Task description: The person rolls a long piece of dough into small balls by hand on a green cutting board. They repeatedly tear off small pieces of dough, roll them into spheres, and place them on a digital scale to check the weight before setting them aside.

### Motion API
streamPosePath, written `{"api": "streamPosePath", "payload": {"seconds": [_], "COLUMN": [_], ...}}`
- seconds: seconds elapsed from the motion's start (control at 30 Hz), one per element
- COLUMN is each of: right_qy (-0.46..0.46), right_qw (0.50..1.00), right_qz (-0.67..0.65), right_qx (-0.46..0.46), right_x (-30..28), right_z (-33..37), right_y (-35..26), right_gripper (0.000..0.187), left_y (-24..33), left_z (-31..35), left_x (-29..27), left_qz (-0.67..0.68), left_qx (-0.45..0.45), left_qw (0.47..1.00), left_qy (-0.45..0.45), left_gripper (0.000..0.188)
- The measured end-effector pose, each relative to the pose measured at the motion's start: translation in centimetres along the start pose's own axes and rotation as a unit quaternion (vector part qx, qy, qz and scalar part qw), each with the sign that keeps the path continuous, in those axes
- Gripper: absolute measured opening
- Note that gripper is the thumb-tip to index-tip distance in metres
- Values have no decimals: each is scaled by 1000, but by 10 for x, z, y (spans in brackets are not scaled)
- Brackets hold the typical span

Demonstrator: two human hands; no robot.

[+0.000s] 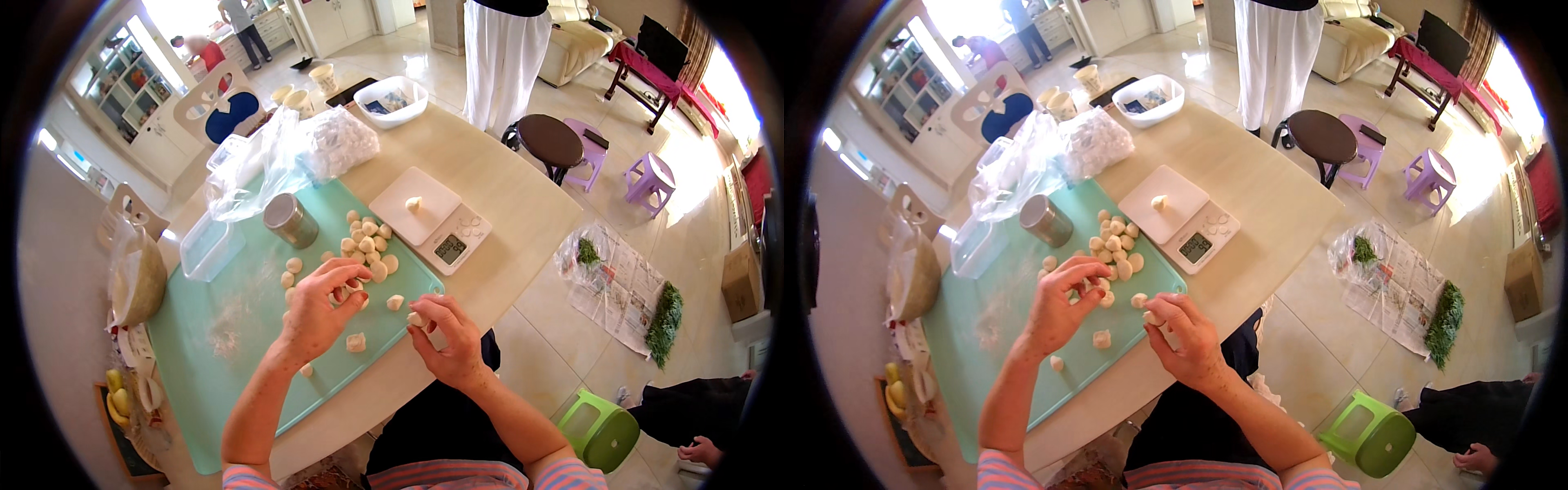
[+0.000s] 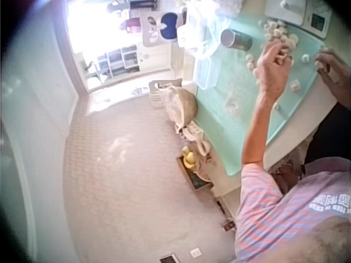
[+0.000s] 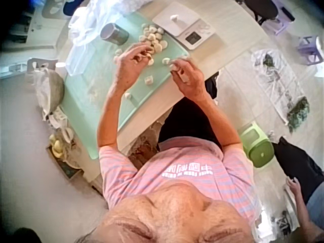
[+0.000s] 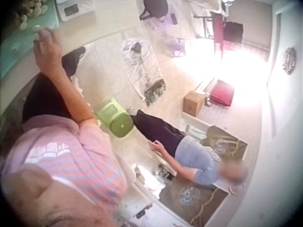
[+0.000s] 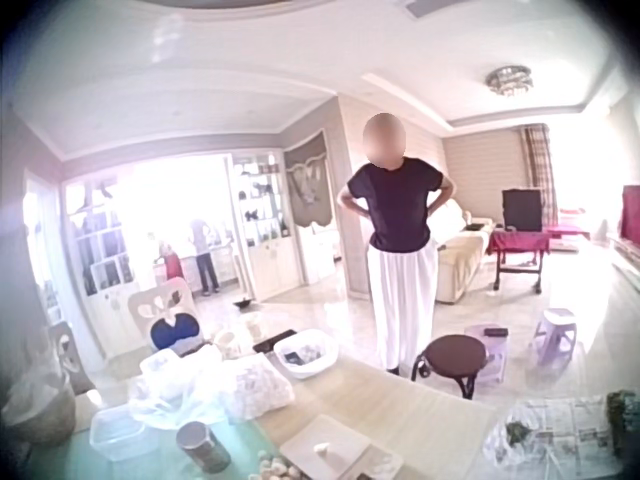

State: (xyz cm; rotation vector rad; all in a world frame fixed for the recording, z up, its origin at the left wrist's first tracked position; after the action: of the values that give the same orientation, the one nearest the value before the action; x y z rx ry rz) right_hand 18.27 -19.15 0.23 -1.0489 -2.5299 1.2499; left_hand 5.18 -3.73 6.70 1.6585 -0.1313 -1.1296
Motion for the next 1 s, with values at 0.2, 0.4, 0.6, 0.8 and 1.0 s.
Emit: {"api": "streamPosePath", "payload": {"seconds": [0.2,0.4,0.6,0.8,1.0], "right_qy": [7,-1,-38,113,35], "right_qw": [999,986,976,990,823], "right_qz": [15,169,216,15,-479], "right_qx": [43,-8,15,82,304], "right_x": [0,5,7,-28,-6], "right_z": [3,-2,-10,-21,-37], "right_y": [4,11,1,4,12], "right_gripper": [37,38,39,44,47], "left_y": [6,17,5,35,52], "left_z": [-18,-92,-140,-99,-15], "left_x": [13,36,56,41,25], "left_qz": [-26,-137,-199,-29,56], "left_qx": [12,103,178,101,130], "left_qw": [1000,983,959,994,990], "left_qy": [-13,72,93,20,27], "left_gripper": [26,30,27,21,28]}}
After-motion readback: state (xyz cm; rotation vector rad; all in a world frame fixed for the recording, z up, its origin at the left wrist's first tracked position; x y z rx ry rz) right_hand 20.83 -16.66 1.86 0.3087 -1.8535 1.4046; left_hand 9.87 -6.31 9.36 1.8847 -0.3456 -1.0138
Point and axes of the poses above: each hand's wrist, its own z-axis away from the middle knuckle, its own x-axis out of the palm, y = z × x, the point moved 4 cm from there along -z, towards the middle knuckle, and after that the axes turned 7 degrees about -x, right-handed, at the moved point
